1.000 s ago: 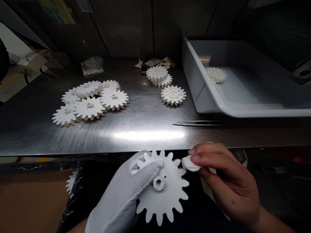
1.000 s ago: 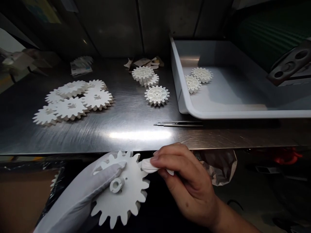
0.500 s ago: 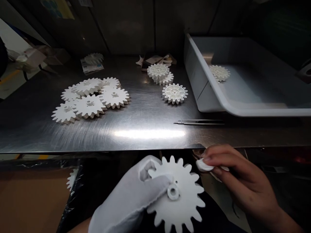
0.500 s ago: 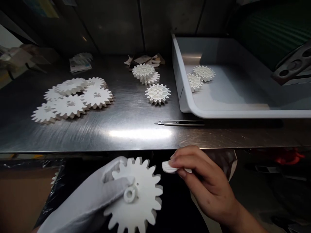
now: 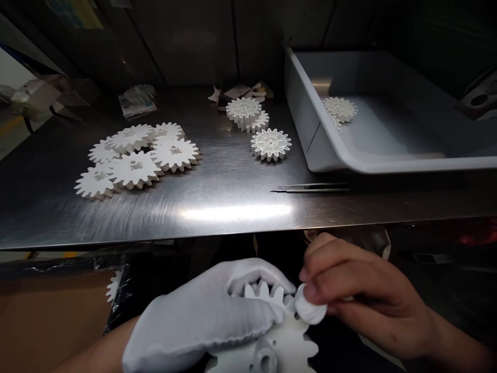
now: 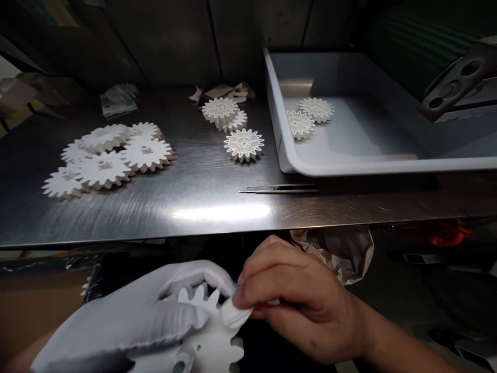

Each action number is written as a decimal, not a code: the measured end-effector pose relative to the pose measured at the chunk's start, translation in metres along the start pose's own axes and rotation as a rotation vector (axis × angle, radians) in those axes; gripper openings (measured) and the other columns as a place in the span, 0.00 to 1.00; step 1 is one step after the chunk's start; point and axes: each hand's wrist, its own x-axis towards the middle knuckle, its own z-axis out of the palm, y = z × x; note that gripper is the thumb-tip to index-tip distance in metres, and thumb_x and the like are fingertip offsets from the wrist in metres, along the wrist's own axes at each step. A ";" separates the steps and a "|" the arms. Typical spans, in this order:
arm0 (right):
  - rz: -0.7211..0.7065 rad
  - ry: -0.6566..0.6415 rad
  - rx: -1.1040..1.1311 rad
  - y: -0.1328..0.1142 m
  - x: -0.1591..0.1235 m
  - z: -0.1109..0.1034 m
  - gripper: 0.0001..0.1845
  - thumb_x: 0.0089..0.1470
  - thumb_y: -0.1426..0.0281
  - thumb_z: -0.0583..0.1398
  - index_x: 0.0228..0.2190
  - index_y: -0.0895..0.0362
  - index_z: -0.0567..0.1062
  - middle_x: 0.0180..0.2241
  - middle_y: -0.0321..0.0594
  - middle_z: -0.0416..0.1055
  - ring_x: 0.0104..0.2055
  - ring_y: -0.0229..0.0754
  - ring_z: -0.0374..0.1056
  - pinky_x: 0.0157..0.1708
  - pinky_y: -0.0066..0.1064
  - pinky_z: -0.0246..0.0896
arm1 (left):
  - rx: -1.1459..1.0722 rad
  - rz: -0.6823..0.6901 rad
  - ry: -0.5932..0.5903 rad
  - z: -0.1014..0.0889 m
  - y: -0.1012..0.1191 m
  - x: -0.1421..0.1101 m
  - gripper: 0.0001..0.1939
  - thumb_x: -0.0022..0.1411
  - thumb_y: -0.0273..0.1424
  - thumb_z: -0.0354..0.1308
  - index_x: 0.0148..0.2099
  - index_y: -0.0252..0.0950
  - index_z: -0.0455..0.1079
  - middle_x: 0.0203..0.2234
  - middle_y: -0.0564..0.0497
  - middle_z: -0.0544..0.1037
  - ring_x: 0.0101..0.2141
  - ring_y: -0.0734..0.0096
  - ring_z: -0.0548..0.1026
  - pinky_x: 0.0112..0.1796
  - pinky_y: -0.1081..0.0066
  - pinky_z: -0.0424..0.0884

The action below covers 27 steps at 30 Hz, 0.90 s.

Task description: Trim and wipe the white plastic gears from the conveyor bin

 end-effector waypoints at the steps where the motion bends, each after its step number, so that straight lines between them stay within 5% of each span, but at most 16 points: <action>1: -0.014 -0.035 -0.028 -0.001 0.002 0.000 0.19 0.57 0.84 0.58 0.48 0.58 0.75 0.41 0.44 0.74 0.43 0.45 0.71 0.43 0.38 0.69 | 0.070 -0.013 -0.016 0.000 0.003 0.000 0.12 0.53 0.36 0.62 0.40 0.36 0.75 0.31 0.52 0.74 0.33 0.66 0.70 0.32 0.73 0.63; 6: -0.064 -0.224 -0.199 -0.010 0.008 -0.003 0.17 0.60 0.82 0.54 0.49 0.64 0.74 0.42 0.50 0.75 0.42 0.46 0.70 0.42 0.39 0.71 | 0.104 -0.118 -0.116 -0.001 0.011 -0.005 0.08 0.59 0.33 0.58 0.40 0.36 0.69 0.29 0.54 0.69 0.31 0.70 0.66 0.32 0.73 0.64; 12: -0.153 -0.221 -0.239 -0.016 0.016 0.007 0.13 0.63 0.79 0.57 0.48 0.63 0.75 0.40 0.46 0.76 0.44 0.44 0.71 0.48 0.33 0.70 | -0.030 -0.047 -0.014 0.007 0.002 -0.004 0.10 0.51 0.34 0.64 0.27 0.36 0.67 0.22 0.57 0.65 0.26 0.73 0.63 0.24 0.76 0.59; 19: 0.010 -0.035 -0.245 -0.002 0.001 0.000 0.20 0.57 0.87 0.55 0.47 0.61 0.75 0.41 0.45 0.72 0.44 0.44 0.68 0.44 0.37 0.67 | -0.087 -0.050 0.134 0.003 -0.013 -0.012 0.09 0.55 0.33 0.62 0.38 0.36 0.69 0.29 0.55 0.71 0.31 0.71 0.67 0.33 0.73 0.65; 27: -0.039 -0.162 -0.172 -0.016 0.012 0.008 0.17 0.58 0.85 0.56 0.47 0.66 0.75 0.41 0.48 0.74 0.41 0.44 0.67 0.42 0.37 0.68 | -0.218 -0.086 0.152 0.009 -0.011 -0.010 0.07 0.52 0.30 0.61 0.34 0.36 0.68 0.26 0.57 0.69 0.29 0.72 0.68 0.30 0.73 0.63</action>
